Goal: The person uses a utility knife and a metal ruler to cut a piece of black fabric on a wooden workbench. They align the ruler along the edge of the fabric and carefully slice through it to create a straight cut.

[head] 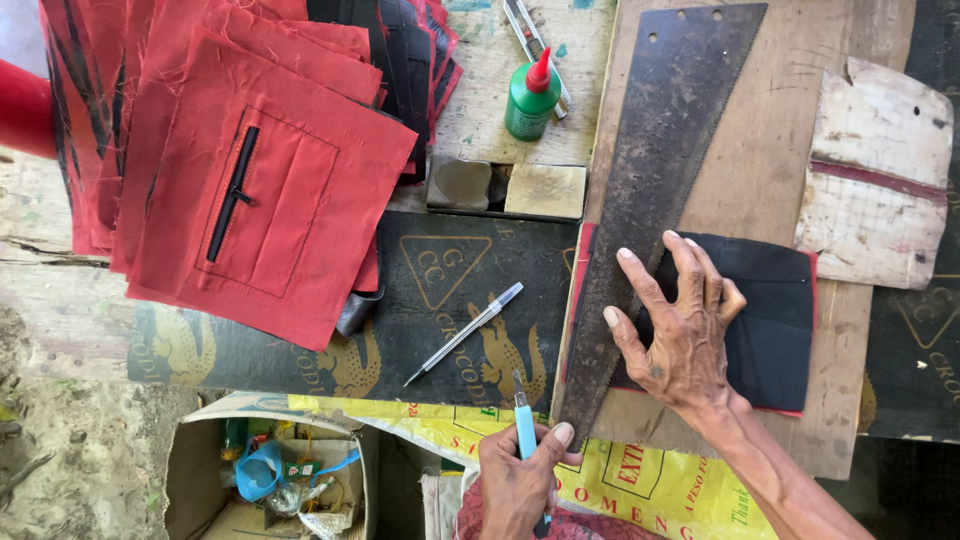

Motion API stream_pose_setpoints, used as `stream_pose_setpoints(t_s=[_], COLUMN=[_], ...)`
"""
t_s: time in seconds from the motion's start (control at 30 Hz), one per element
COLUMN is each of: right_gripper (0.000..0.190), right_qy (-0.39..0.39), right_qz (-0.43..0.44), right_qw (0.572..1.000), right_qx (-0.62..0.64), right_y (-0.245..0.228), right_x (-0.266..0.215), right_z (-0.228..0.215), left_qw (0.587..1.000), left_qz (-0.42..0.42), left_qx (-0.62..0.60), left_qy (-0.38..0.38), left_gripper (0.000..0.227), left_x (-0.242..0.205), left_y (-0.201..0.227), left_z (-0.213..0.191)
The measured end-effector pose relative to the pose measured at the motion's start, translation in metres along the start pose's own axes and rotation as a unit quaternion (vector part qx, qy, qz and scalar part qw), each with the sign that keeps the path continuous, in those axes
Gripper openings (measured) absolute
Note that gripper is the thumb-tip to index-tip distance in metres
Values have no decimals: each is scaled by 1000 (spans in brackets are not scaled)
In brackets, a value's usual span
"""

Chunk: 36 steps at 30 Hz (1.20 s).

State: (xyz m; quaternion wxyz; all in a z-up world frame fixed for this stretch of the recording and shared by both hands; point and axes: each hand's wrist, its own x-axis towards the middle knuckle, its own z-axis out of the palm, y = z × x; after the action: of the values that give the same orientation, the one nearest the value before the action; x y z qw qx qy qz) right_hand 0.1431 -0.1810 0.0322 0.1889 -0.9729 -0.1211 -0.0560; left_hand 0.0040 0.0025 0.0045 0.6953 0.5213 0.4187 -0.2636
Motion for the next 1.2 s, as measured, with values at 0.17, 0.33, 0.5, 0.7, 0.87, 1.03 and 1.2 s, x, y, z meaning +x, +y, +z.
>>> stream_pose_setpoints(t_s=[0.17, 0.33, 0.5, 0.7, 0.87, 1.03, 1.2], right_gripper=[58, 58, 58, 58, 58, 58, 59], right_qy=[0, 19, 3, 2, 3, -1, -2], right_qz=[2, -7, 1, 1, 1, 1, 1], right_qw=[1000, 1000, 1000, 1000, 1000, 1000, 1000], right_qx=[2, 19, 1, -1, -3, -2, -3], right_y=[0, 1, 2, 3, 3, 3, 3], right_x=[0, 0, -1, 0, -1, -1, -1], right_z=[0, 1, 2, 2, 2, 3, 3], left_qw=[1000, 1000, 1000, 1000, 1000, 1000, 1000], left_qz=[9, 2, 6, 12, 12, 5, 4], left_qx=[11, 10, 3, 4, 1, 7, 1], left_qy=[-6, -14, -10, -7, -8, -7, -10], left_gripper=[27, 26, 26, 25, 25, 26, 26], left_x=[3, 4, 4, 6, 6, 4, 4], left_y=[-1, 1, -1, -2, -3, 0, 2], left_z=[0, 0, 0, 0, 0, 0, 0])
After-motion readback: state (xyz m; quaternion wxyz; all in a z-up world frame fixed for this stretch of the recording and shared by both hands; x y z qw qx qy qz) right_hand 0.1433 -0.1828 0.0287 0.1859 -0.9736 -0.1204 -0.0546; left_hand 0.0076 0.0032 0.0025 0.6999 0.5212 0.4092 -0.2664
